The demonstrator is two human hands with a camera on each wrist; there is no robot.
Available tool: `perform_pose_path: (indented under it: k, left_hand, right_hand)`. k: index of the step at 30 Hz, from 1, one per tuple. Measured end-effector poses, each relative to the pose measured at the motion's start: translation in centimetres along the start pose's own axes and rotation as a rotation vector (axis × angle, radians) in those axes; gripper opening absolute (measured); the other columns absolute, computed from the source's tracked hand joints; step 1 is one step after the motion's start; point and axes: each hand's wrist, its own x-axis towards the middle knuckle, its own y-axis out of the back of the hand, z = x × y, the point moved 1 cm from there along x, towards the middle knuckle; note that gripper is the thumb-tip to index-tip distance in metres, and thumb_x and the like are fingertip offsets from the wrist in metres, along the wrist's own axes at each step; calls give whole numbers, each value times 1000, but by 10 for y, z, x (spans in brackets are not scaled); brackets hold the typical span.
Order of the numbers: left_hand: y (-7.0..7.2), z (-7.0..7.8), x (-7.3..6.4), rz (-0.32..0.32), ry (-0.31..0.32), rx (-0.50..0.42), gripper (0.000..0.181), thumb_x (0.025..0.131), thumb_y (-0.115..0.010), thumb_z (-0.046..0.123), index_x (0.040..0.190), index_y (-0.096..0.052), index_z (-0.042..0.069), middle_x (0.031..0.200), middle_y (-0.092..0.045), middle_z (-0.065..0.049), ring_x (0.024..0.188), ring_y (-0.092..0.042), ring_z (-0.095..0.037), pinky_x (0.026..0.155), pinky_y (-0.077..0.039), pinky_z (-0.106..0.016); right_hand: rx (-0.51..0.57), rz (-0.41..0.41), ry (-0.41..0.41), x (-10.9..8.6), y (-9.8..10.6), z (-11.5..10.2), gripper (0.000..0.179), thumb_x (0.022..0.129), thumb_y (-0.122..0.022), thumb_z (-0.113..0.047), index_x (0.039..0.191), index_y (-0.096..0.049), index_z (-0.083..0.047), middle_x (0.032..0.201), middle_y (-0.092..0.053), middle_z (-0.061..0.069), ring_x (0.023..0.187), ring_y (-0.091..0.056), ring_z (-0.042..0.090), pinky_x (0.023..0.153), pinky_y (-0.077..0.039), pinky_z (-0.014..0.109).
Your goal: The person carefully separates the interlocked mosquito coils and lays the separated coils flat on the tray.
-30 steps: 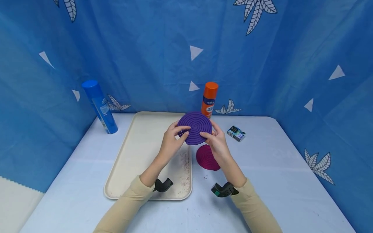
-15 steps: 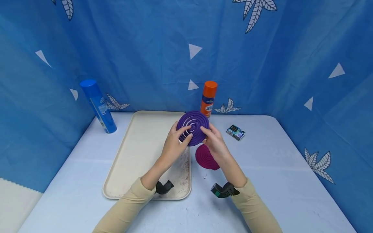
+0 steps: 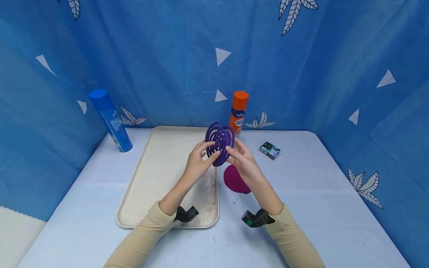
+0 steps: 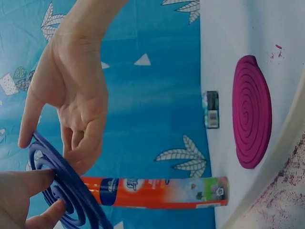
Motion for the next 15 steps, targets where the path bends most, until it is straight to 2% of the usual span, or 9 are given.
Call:
perform_pose_path:
  k: [2,5,7,10,12,15]
  left_hand:
    - [0,0,1,28,-3,-4,39,89,-67,26,123,-61,8,142,-44,-18,133,-43,-34,106,-43,-50]
    - [2,0,2,101,-5,-28,37,87,-69,22,120,-61,7,134,-49,-17,125,-50,-32,101,-49,-46]
    - [5,0,3,147,3,-59,38,87,-69,17,122,-58,6,127,-53,-17,117,-55,-30,97,-52,-41]
    - [10,0,6,200,35,-128,44,87,-67,10,129,-51,5,113,-58,-16,100,-60,-24,85,-55,-30]
    - [13,-3,9,200,64,-194,47,89,-65,7,132,-49,5,103,-61,-14,90,-62,-16,78,-56,-22]
    - [19,-4,11,163,102,-285,42,90,-63,6,130,-53,2,95,-63,-11,80,-64,-7,72,-56,-16]
  right_hand:
    - [10,9,-2,0,0,-2,52,100,-43,-17,149,-26,-10,125,-56,2,99,-63,4,85,-54,21]
    - [60,22,10,1,1,-5,47,102,-40,-20,147,-29,-6,110,-64,-3,90,-63,3,80,-54,19]
    - [95,23,19,2,3,-8,43,103,-38,-20,143,-32,-5,100,-67,-6,85,-63,3,77,-54,18]
    - [131,20,13,2,6,-10,36,104,-36,-24,136,-39,-7,94,-67,-8,82,-62,2,75,-53,18]
    - [146,22,-1,2,8,-11,31,104,-34,-27,129,-44,-11,94,-67,-9,83,-61,2,75,-52,19]
    - [193,58,-40,1,13,-11,26,105,-33,-29,116,-53,-16,92,-67,-9,81,-61,2,73,-51,19]
